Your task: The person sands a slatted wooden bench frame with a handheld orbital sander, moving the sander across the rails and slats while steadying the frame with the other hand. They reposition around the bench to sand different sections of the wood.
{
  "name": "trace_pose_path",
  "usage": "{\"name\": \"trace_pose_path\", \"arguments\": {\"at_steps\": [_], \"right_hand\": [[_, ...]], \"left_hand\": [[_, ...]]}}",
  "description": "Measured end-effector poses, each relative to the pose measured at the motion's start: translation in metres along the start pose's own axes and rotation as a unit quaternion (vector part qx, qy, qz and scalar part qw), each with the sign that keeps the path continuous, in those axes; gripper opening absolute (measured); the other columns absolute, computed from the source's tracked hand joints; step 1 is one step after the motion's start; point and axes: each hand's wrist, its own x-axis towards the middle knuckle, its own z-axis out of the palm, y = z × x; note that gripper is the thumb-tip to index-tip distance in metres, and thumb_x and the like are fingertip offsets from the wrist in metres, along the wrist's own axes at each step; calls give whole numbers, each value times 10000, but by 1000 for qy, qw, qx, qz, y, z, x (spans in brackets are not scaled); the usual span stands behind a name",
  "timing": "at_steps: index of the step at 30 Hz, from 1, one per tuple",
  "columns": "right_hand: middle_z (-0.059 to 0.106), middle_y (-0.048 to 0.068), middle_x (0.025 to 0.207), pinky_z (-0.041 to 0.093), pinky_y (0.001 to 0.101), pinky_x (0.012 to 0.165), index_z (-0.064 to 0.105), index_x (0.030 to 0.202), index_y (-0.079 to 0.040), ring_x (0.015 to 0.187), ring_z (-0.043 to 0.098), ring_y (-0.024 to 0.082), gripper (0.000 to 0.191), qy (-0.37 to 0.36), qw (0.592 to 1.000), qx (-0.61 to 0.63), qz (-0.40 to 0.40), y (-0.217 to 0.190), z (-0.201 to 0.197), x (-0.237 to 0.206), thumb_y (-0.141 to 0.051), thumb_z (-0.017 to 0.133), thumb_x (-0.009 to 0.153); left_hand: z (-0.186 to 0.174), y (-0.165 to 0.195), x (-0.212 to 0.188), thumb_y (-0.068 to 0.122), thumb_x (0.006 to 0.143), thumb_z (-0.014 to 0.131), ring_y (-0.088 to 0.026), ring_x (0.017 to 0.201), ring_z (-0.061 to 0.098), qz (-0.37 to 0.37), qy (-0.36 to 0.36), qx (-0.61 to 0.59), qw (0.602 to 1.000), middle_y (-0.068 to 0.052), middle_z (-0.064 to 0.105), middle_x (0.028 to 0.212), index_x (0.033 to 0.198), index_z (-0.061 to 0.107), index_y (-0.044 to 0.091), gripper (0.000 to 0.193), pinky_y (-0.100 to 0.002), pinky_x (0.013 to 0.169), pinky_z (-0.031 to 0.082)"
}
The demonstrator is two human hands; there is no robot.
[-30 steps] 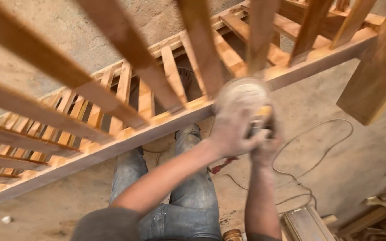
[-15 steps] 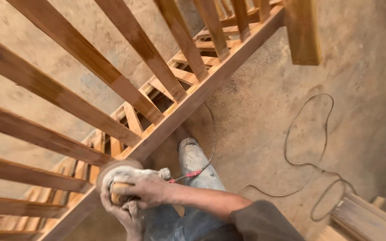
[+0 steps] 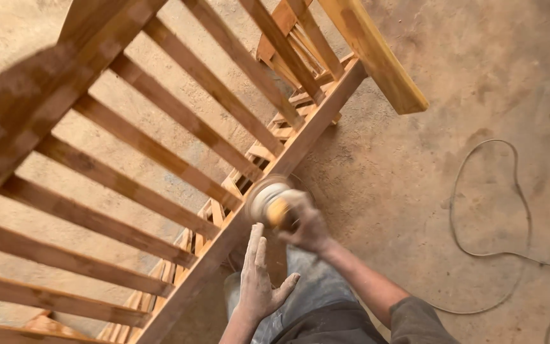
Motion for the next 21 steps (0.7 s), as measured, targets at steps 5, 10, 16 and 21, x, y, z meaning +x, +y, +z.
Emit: {"name": "trace_pose_path", "arguments": {"at_steps": [5, 10, 16, 21], "right_hand": [[541, 176, 1295, 588, 418, 972, 453, 1359, -99, 1176, 607, 312, 747, 193, 981, -17, 19, 80, -85, 78, -166, 833, 719], [532, 209, 1313, 564, 448, 1016, 490, 1447, -112, 1205, 605, 351, 744, 234, 962, 58, 125, 160, -147, 183, -117, 761, 754], [534, 211, 1270, 509, 503, 1000, 503, 1369, -89, 1166, 583, 399, 688, 291, 947, 40, 127, 208, -148, 294, -105, 777, 738], [521, 204, 1261, 509, 514, 960, 470, 1322, -92, 1163, 578, 410, 702, 313, 938, -16, 146, 216, -144, 330, -242, 878, 771]], "left_hand": [[-1, -4, 94, 218, 827, 813, -445, 1489, 369, -61, 35, 54, 996, -282, 357, 1587, 1566, 258, 6, 948, -514, 1203, 347], [-27, -50, 193, 147, 938, 705, -419, 1478, 428, -134, 80, 153, 976, -291, 386, 1596, 1576, 279, -41, 790, -504, 1248, 334], [-106, -110, 290, 259, 1001, 720, -453, 1547, 348, -87, 72, 391, 913, -284, 355, 1629, 1592, 275, -36, 796, -536, 1301, 311], [-97, -164, 340, 506, 942, 732, -435, 1592, 209, -96, -42, 499, 861, -223, 223, 1695, 1612, 244, 116, 916, -582, 1318, 188]]}}
